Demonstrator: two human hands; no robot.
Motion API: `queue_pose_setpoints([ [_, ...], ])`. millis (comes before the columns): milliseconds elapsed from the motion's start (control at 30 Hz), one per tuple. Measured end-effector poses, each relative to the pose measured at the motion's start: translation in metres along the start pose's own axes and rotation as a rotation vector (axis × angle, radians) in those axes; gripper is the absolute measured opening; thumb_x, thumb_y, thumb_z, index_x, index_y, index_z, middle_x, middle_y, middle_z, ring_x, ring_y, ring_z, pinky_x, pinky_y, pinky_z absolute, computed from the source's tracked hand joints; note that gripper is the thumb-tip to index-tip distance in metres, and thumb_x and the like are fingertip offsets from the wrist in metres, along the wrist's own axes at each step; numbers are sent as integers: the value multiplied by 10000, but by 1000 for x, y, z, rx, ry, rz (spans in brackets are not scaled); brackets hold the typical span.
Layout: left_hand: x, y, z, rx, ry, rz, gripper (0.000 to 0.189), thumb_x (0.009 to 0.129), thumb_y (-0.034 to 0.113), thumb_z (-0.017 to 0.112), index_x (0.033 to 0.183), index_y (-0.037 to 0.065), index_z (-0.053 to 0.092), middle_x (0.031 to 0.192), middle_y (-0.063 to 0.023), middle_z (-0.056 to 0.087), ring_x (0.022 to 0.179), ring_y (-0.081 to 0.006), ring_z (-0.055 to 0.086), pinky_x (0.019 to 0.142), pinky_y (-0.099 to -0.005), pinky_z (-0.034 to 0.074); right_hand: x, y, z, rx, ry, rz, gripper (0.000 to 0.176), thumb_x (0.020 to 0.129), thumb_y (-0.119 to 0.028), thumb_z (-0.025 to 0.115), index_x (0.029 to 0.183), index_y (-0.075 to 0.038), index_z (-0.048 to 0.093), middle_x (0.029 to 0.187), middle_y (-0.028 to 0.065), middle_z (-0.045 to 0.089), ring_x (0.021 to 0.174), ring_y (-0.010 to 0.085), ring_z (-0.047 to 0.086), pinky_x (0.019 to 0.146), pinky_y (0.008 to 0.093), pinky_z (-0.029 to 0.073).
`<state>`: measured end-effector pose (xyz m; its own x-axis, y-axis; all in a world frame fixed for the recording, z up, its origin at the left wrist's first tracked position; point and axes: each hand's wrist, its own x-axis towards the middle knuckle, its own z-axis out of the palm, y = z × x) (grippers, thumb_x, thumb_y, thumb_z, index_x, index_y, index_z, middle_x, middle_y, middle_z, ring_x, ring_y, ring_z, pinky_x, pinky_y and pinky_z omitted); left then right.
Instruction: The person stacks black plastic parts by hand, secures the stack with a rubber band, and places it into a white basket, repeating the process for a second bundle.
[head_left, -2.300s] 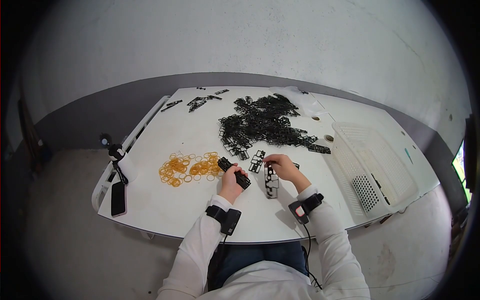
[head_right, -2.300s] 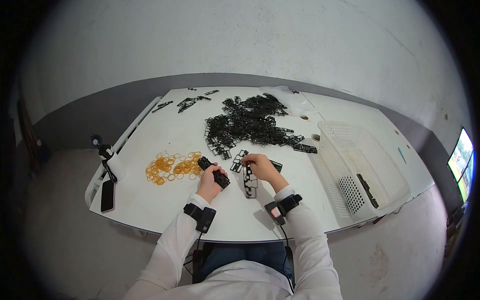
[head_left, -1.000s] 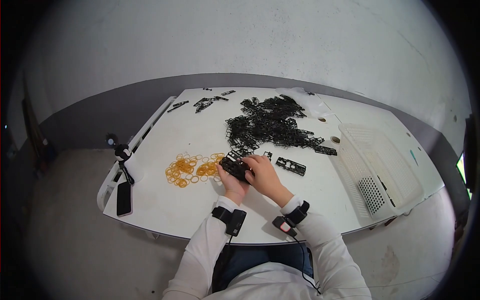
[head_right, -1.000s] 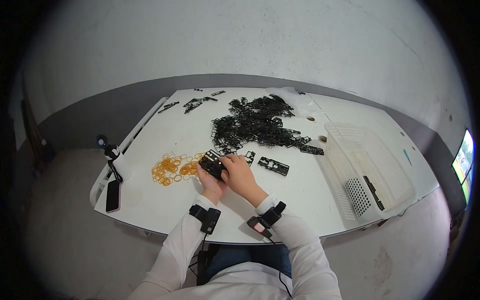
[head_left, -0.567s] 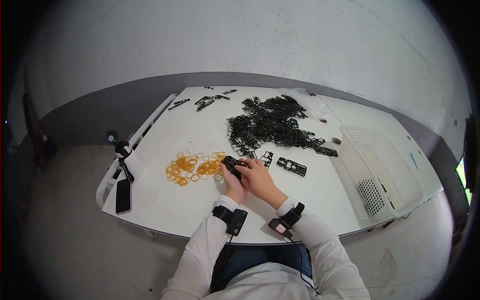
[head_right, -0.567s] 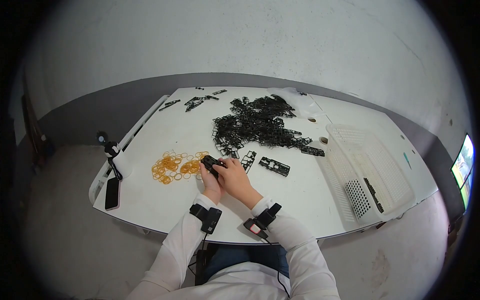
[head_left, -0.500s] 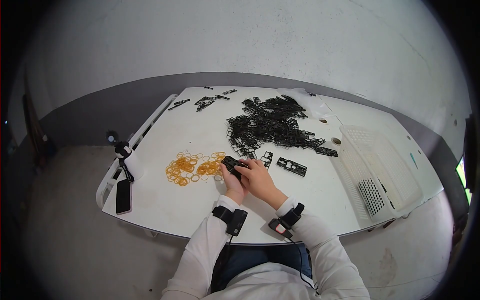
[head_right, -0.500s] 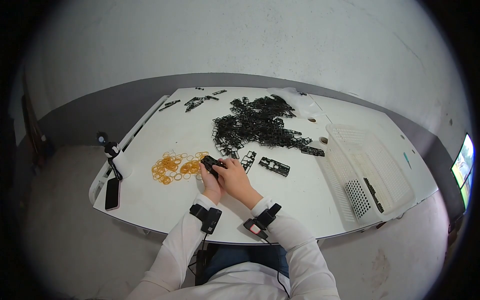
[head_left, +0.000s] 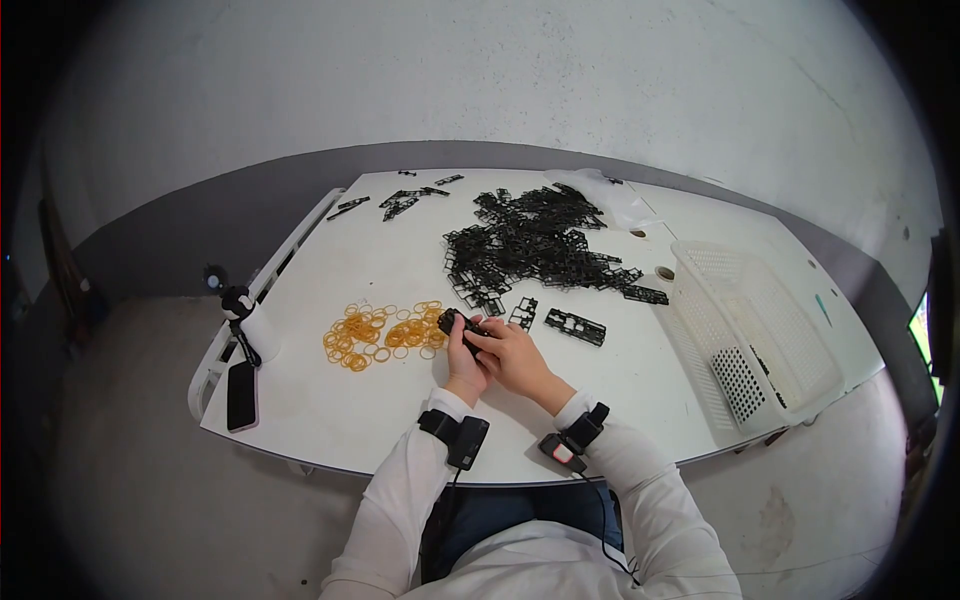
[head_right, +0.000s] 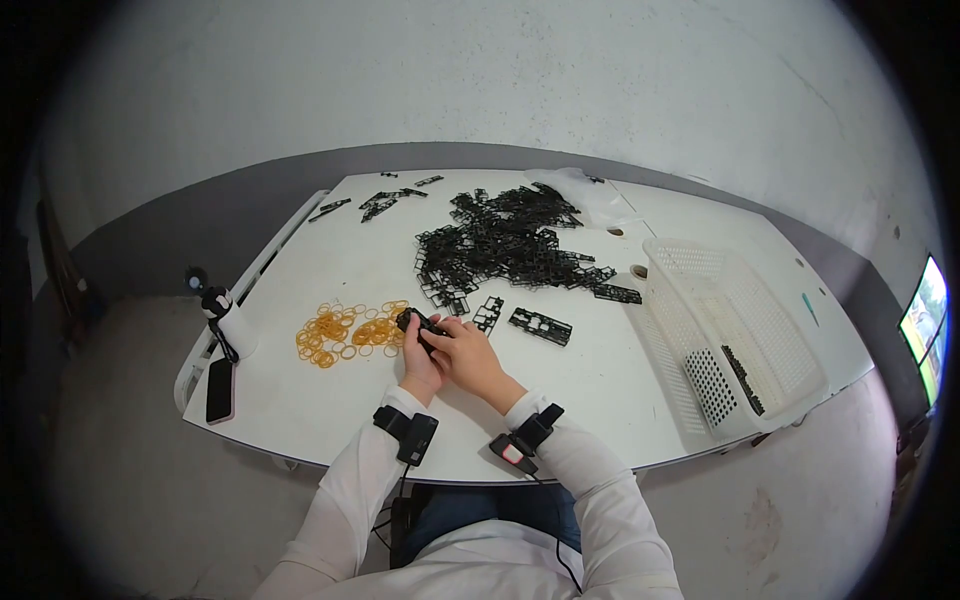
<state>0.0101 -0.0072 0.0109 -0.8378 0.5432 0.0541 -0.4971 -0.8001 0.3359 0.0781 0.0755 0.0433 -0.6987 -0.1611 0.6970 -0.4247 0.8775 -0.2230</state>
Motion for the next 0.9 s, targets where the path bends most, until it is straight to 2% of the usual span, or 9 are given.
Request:
queue_pose_setpoints([
  [100, 11, -4, -15, 90, 31, 17, 295, 876, 396, 489, 852, 102, 491, 918, -70, 573, 898, -213, 550, 825, -340, 443, -1, -4, -4, 1, -13, -2, 337, 719, -120, 607, 1054, -152, 625, 1033, 102, 561, 870, 293, 535, 760, 378, 450],
  [233, 1, 2, -4, 70, 91, -102, 203, 876, 304, 502, 834, 105, 497, 867, -35, 568, 856, -185, 557, 775, -333, 458, -5, 2, -7, 95, -47, 5, 338, 719, -117, 605, 1056, -137, 623, 1029, 100, 562, 865, 295, 536, 759, 385, 447],
  [300, 2, 1, 0, 62, 95, -65, 180, 868, 277, 505, 824, 102, 494, 835, -32, 561, 830, -184, 556, 763, -331, 460, -2, 11, -7, 148, -53, 3, 339, 719, -117, 604, 1057, -131, 622, 1024, 99, 563, 865, 294, 537, 760, 387, 446],
  [367, 4, 0, 3, 32, 103, 12, 135, 851, 222, 512, 806, 97, 490, 773, -25, 547, 777, -181, 552, 739, -328, 465, 2, 31, -14, 454, -49, 271, 323, 716, -127, 599, 1037, -101, 621, 978, 107, 582, 871, 302, 542, 762, 395, 445],
  [400, 3, 0, 1, 30, 109, 12, 135, 851, 222, 512, 806, 97, 490, 773, -25, 547, 777, -181, 552, 739, -328, 465, 0, 42, -16, 457, -53, 274, 323, 716, -127, 599, 1037, -101, 621, 978, 107, 582, 871, 302, 542, 762, 395, 445],
  [467, 4, 0, -3, 14, 197, -20, 104, 827, 179, 518, 779, 97, 477, 713, -21, 522, 700, -173, 531, 699, -323, 462, -5, 63, -15, -98, -7, 361, 280, 706, -126, 599, 980, -73, 628, 916, 112, 598, 886, 309, 547, 761, 389, 447],
  [600, 10, 3, -8, 11, 207, -39, 92, 800, 135, 520, 744, 97, 458, 653, -20, 493, 617, -164, 499, 645, -316, 451, -21, 96, 11, -291, -170, 191, 237, 683, -129, 608, 912, -79, 643, 871, 118, 598, 870, 316, 549, 740, 387, 455],
  [733, 7, 4, -6, -10, 213, -46, 105, 793, 123, 520, 725, 97, 445, 629, -20, 478, 582, -159, 483, 607, -317, 441, -23, 80, -3, -68, -303, 211, 217, 656, -119, 629, 865, -71, 659, 838, 110, 599, 821, 307, 560, 744, 391, 452],
  [900, 7, 3, -3, -6, 203, -107, 104, 792, 122, 521, 725, 88, 449, 630, -24, 487, 583, -159, 488, 596, -321, 445, -41, 55, -33, -86, -302, 151, 203, 644, -142, 648, 835, -74, 663, 816, 114, 596, 792, 300, 565, 710, 381, 463],
])
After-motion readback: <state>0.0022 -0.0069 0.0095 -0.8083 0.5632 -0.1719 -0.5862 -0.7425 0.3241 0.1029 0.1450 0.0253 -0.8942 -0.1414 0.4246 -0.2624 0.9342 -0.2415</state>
